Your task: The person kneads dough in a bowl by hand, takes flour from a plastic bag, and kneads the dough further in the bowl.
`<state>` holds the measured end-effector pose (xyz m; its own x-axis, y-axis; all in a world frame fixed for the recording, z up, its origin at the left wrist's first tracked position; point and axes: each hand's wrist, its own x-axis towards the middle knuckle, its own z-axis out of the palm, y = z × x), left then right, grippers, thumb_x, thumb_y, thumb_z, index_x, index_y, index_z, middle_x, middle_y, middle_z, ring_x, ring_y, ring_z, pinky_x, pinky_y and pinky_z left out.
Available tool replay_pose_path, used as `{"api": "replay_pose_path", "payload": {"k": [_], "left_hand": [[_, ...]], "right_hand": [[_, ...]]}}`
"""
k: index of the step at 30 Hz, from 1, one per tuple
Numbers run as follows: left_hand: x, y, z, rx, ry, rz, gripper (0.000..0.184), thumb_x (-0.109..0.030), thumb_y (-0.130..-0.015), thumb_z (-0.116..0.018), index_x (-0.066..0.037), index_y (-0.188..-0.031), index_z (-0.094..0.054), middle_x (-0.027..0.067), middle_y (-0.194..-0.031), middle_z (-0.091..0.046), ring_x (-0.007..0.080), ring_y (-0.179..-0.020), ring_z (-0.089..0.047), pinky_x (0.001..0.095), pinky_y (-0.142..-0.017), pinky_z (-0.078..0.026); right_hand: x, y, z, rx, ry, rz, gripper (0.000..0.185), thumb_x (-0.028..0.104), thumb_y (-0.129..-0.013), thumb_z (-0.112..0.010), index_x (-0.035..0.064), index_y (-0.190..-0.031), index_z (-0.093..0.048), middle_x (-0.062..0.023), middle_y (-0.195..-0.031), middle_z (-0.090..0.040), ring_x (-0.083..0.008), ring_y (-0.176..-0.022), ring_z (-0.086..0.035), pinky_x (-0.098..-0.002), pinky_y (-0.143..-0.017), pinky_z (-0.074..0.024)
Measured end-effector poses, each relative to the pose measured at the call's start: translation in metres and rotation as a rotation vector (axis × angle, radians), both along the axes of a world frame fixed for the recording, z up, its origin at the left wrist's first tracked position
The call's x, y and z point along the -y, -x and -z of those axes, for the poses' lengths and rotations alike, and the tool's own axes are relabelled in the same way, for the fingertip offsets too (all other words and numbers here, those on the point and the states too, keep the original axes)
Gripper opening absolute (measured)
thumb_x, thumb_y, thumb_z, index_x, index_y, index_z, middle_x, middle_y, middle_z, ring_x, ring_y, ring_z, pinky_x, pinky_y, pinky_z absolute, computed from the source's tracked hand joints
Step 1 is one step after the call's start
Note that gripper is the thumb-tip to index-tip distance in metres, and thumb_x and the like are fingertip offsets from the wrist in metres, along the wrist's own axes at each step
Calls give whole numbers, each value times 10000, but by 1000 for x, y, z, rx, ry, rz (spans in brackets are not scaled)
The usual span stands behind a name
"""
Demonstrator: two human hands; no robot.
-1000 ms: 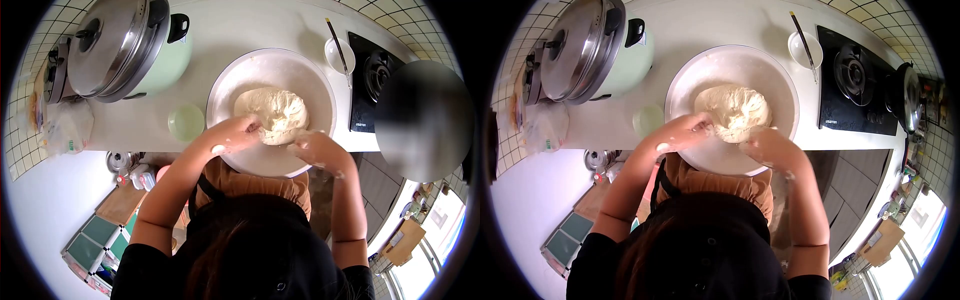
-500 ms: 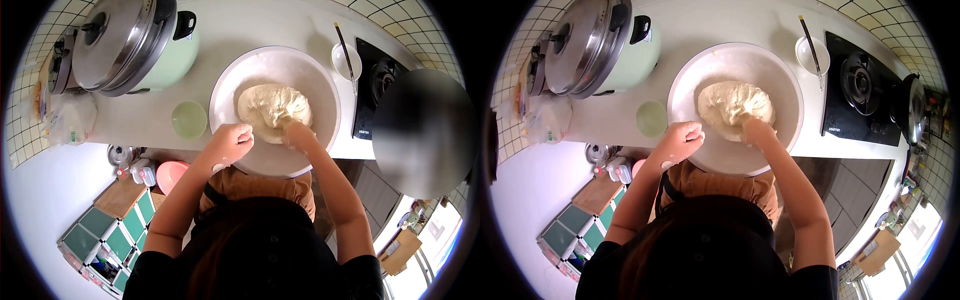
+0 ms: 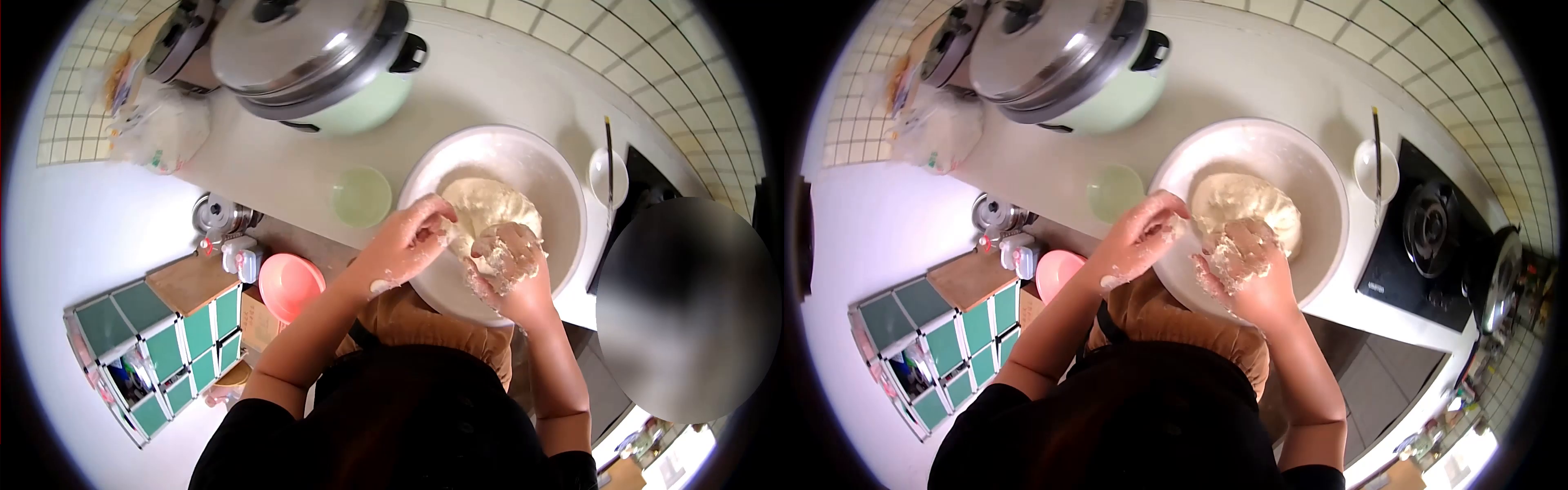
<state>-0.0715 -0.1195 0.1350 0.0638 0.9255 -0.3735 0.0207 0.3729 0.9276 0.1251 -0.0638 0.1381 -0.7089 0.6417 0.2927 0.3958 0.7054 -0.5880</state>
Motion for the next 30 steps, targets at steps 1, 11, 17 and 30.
{"api": "replay_pose_path", "payload": {"k": [1, 11, 17, 30], "left_hand": [[2, 6, -4, -7, 30, -11, 191, -83, -898, -451, -36, -1061, -539, 13, -858, -510, 78, -802, -459, 226, -732, -373], [65, 161, 2, 38, -111, -470, 150, -37, -892, -489, -6, -1026, -550, 40, -889, -547, 89, -775, -509, 234, -711, -435], [126, 309, 33, 129, -87, -811, 83, -29, -876, -538, -23, -956, -518, 20, -856, -532, 82, -766, -516, 230, -697, -442], [286, 496, 79, 255, -92, -1288, 167, 11, -829, -539, -68, -944, -448, -6, -856, -489, 72, -753, -472, 213, -685, -413]], "right_hand": [[-4, 13, -4, -5, 4, -16, 151, 111, -705, -718, 71, -816, -623, -75, -841, -587, -305, -791, -586, -409, -724, -483], [-8, 204, -45, -141, 248, -284, 114, -52, -679, -546, 29, -756, -527, -114, -778, -539, -294, -667, -545, -373, -601, -451], [25, 426, -59, -241, 378, -422, 107, -75, -734, -490, 25, -764, -514, -109, -738, -529, -241, -584, -510, -327, -530, -420], [37, 946, 126, 187, -422, -745, 163, 95, -738, -579, 10, -871, -622, -154, -854, -637, -281, -726, -618, -354, -673, -498]]}}
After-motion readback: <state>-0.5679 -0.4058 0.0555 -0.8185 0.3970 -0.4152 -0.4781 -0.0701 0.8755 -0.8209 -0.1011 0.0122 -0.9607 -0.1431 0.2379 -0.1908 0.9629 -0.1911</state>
